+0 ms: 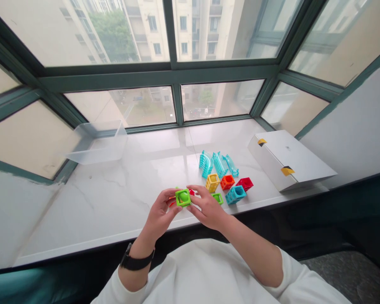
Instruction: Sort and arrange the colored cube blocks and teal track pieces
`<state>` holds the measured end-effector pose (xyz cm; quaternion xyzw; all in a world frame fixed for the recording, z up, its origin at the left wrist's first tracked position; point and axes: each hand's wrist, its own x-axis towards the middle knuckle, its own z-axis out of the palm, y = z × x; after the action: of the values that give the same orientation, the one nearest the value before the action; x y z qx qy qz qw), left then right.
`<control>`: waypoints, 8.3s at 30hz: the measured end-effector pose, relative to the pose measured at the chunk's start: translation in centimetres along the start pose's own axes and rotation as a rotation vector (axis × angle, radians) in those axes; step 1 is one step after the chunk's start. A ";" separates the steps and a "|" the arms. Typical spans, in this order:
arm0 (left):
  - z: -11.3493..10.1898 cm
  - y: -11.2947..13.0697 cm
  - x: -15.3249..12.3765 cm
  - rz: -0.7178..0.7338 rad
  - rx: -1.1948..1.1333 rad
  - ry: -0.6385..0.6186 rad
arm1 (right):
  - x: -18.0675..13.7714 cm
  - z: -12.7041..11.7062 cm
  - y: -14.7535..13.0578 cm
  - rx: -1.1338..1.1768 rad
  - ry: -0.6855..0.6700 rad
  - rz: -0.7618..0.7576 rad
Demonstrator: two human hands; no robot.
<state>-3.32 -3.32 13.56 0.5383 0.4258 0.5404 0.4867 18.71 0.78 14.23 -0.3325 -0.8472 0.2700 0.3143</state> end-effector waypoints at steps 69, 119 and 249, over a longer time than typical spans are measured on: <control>8.5 -6.2 2.4 0.006 0.453 -0.181 | -6.4 -9.3 1.9 0.228 0.410 0.354; 9.7 -9.5 2.7 0.001 0.452 -0.177 | -9.0 -1.2 6.8 0.216 0.285 0.467; -1.2 -11.9 2.0 -0.042 1.051 0.069 | 3.0 -5.8 6.2 -0.407 -0.123 0.553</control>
<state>-3.64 0.66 2.10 0.6831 0.6659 0.2612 0.1477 23.55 8.36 15.01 -0.5885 -0.7787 0.1902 0.1051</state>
